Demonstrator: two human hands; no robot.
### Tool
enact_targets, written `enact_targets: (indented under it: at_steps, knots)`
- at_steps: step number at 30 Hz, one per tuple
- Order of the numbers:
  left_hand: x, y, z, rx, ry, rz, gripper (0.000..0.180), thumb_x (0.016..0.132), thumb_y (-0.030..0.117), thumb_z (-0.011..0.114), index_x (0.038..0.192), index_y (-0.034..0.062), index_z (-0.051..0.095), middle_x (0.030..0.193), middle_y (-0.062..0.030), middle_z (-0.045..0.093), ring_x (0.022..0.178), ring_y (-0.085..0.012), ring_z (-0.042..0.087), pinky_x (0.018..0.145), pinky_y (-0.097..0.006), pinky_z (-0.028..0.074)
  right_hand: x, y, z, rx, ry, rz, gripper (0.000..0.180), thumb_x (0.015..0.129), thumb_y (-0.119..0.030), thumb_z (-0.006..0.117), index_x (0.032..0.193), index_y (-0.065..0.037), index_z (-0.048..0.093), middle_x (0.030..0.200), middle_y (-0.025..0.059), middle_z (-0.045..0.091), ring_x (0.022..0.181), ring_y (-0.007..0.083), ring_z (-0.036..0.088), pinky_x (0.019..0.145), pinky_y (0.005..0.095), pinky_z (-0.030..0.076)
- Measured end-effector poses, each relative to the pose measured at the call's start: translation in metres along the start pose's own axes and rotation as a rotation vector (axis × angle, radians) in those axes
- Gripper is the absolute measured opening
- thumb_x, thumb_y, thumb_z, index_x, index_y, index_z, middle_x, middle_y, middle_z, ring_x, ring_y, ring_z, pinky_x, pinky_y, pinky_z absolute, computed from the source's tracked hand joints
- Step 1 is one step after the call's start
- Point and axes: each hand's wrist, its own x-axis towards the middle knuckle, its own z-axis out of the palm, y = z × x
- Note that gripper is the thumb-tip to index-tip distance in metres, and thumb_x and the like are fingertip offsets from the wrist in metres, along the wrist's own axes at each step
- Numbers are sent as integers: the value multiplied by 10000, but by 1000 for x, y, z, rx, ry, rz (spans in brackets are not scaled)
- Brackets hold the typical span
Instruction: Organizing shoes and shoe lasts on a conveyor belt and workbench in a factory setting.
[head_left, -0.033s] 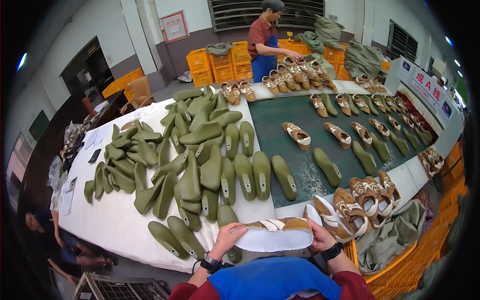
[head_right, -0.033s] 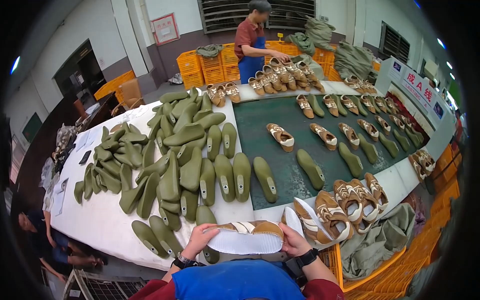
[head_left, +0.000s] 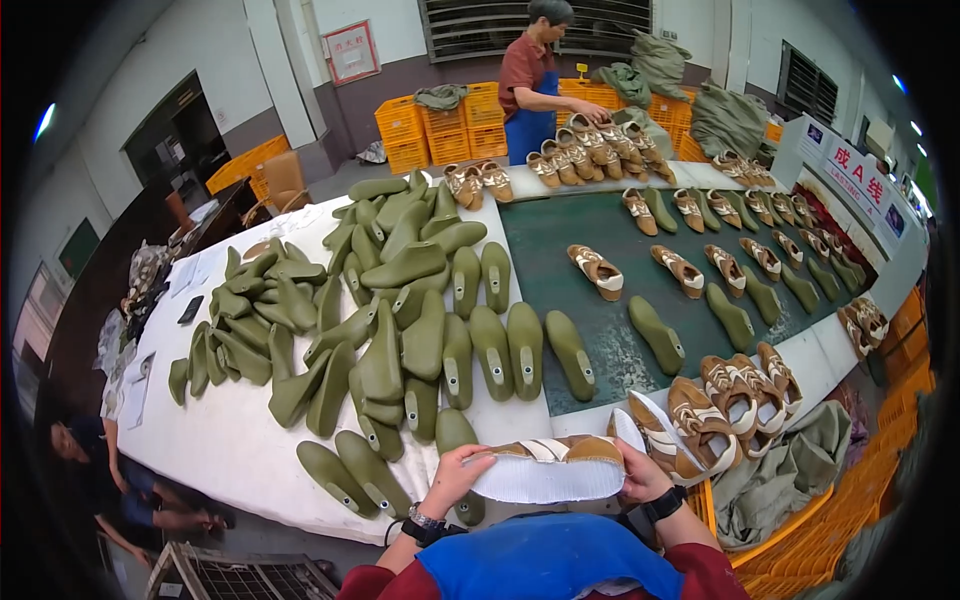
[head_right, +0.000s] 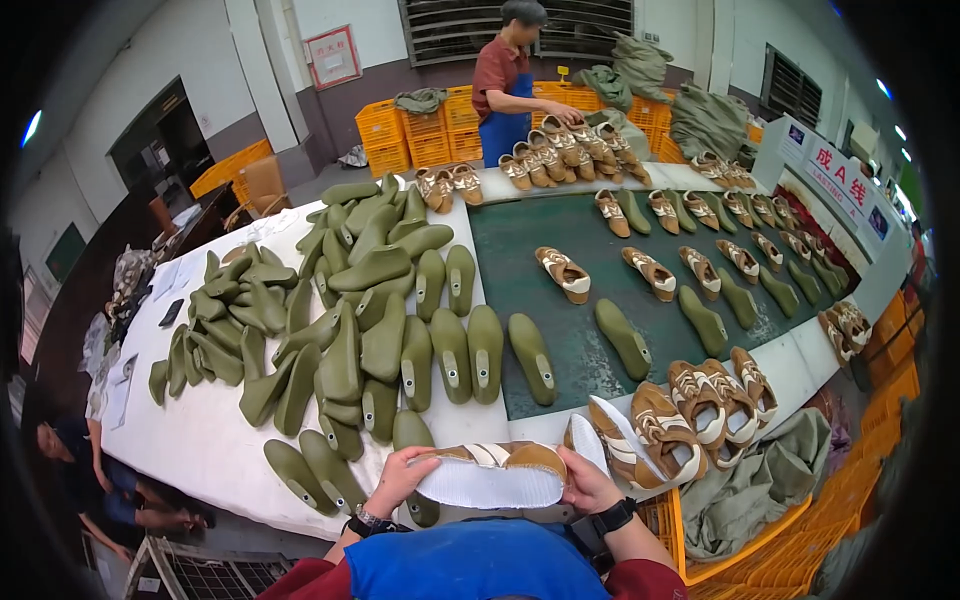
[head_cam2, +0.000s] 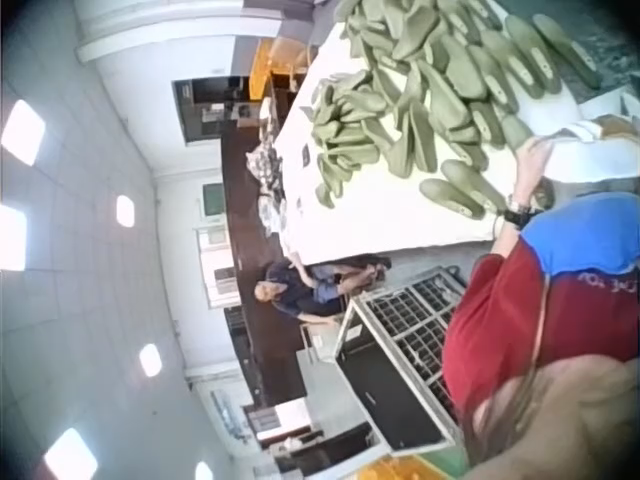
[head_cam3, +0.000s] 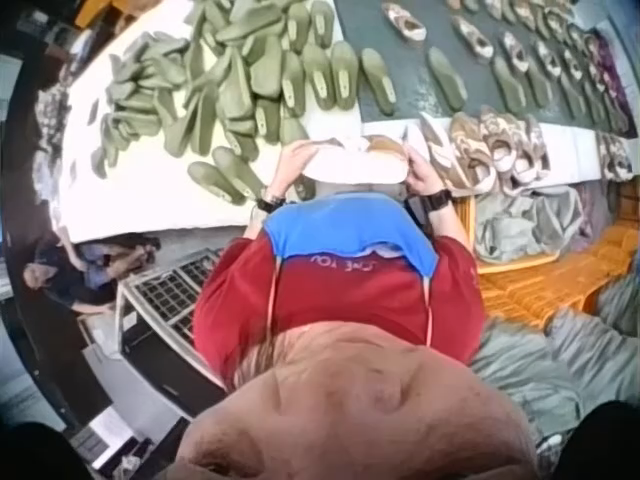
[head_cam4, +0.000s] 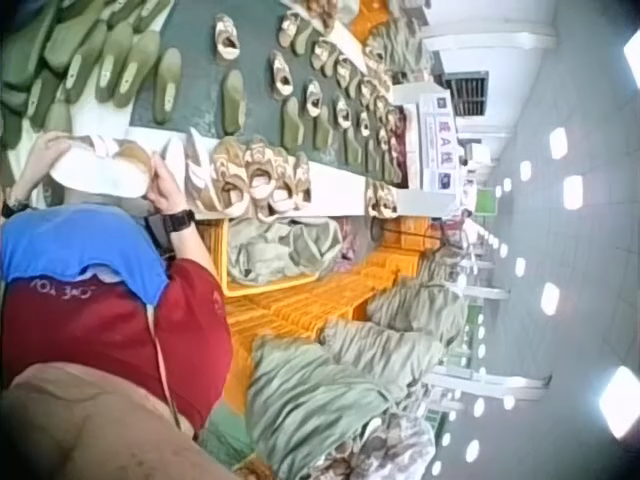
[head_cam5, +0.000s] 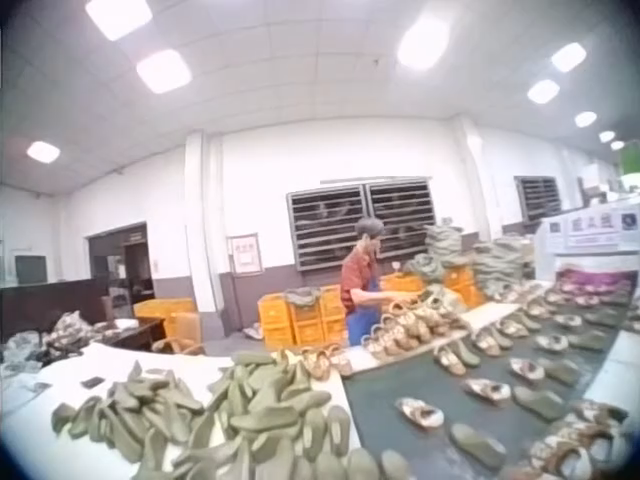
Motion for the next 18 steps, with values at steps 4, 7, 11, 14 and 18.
enact_targets:
  at_steps: [4, 7, 11, 14, 18]
  knots:
    - [-2, -4, -3, 5, -7, 14, 283, 845, 157, 616, 1063, -22, 598, 930, -52, 632, 829, -94, 577, 736, -227, 477, -3, -4, 7, -29, -43, -17, 349, 963, -346, 367, 1038, -53, 543, 684, 18, 592, 372, 71, 401, 312, 171, 302]
    - [0, -19, -8, -397, -16, -35, 372, 873, 152, 570, 1203, -3, 491, 1052, -71, 591, 900, -133, 581, 795, -276, 493, -9, -5, 4, 50, -194, -6, 318, 956, -318, 389, 1052, -48, 527, 744, 27, 596, 401, 66, 412, 320, 180, 312]
    - [8, -6, -11, -385, -190, -140, 468, 902, 177, 526, 1314, 45, 348, 1160, -98, 526, 987, -210, 566, 848, -362, 495, -27, -1, 24, -268, -128, -262, 264, 917, -241, 488, 1074, -29, 509, 761, 48, 579, 490, 66, 498, 360, 180, 344]
    - [6, -16, -9, -579, -207, -197, 482, 910, 248, 516, 1321, 102, 311, 1194, -109, 498, 1038, -290, 538, 889, -460, 458, -24, -1, 31, -685, -311, -179, 226, 874, -187, 563, 1009, -8, 536, 697, 27, 567, 487, 71, 540, 405, 207, 420]
    - [14, -16, -12, -504, -57, -207, 577, 864, 389, 554, 1298, 51, 380, 1260, -152, 452, 1138, -297, 464, 974, -424, 370, -10, -6, 36, -826, -453, -301, 262, 895, -273, 561, 846, -20, 516, 627, 7, 514, 440, 65, 508, 391, 199, 403]
